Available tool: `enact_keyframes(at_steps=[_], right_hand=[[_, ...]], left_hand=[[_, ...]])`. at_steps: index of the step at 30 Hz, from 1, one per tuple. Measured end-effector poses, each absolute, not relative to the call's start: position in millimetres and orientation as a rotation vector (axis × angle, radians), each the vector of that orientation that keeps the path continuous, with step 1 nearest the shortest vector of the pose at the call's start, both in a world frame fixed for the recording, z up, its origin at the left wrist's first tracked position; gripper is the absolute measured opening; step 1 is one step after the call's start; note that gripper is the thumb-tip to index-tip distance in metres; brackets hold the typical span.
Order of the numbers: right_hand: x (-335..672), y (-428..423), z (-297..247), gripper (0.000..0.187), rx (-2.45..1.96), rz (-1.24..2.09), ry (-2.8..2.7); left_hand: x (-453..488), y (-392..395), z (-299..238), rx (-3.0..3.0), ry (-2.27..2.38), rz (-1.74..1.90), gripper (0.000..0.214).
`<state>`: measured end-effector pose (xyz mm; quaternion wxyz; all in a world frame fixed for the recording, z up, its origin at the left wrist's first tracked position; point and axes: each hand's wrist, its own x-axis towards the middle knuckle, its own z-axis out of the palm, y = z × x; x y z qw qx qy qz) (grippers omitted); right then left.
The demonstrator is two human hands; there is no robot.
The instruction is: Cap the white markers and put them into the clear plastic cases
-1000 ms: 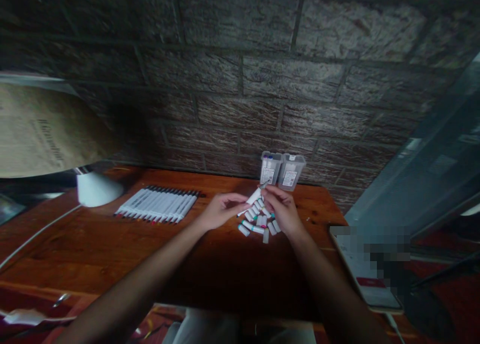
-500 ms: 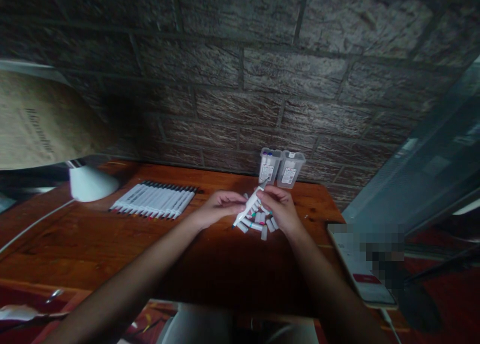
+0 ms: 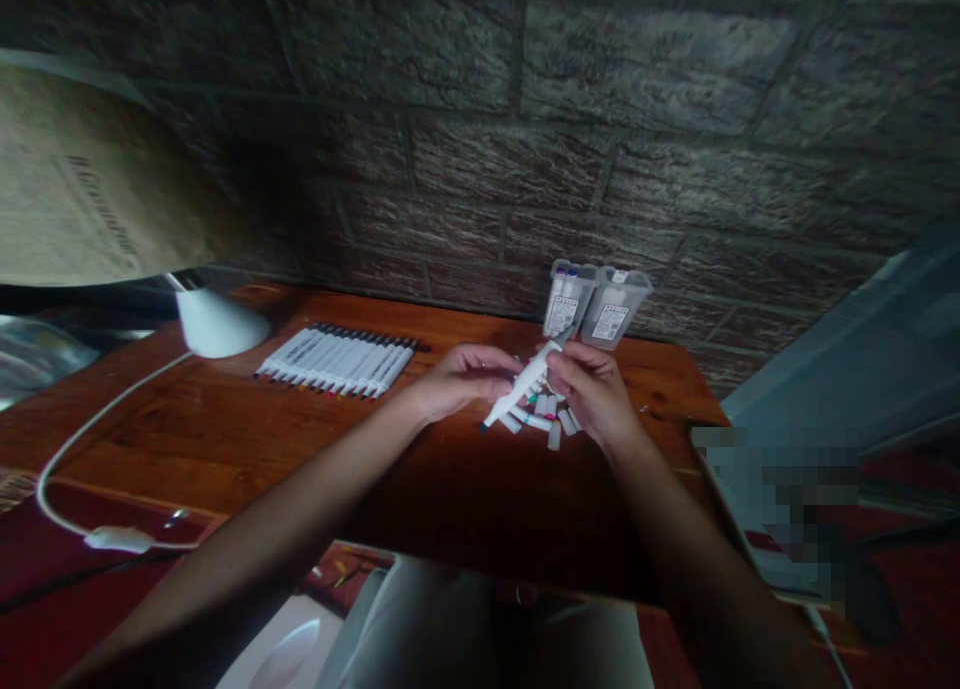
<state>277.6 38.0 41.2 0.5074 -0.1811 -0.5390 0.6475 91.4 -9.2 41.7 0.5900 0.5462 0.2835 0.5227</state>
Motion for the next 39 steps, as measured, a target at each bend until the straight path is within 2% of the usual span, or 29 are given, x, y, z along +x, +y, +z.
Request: enact_keyframes(at_steps=[15,23,26,31,39], right_hand=[[281.5,35.3,50.3,0.017,-0.467,1.587,-1.316],[286.0,48.0,48.6,0.026,-0.484,1.616,-1.159],[292.3,60.7,46.0,0.030,-0.499,1.645,-1.078],[296.6,70.4,41.3,0.027,-0.550,1.661,-1.030],[292.6,65.7,44.2,0.031,-0.595,1.653,-1.050]], left_hand=[[91.3,-9.1,43.1,1.218,0.703,1.286,0.038],[87.2,-5.5,42.2,1.314,0.761,1.283,0.041],[80.1,-6.0,46.2,1.550,0.871,1.133,0.037],[74.7,-1.8,37.1,2.080,0.954,0.776,0.028],[77.4,6.7,19.4,2.355,0.823,0.591,0.018]])
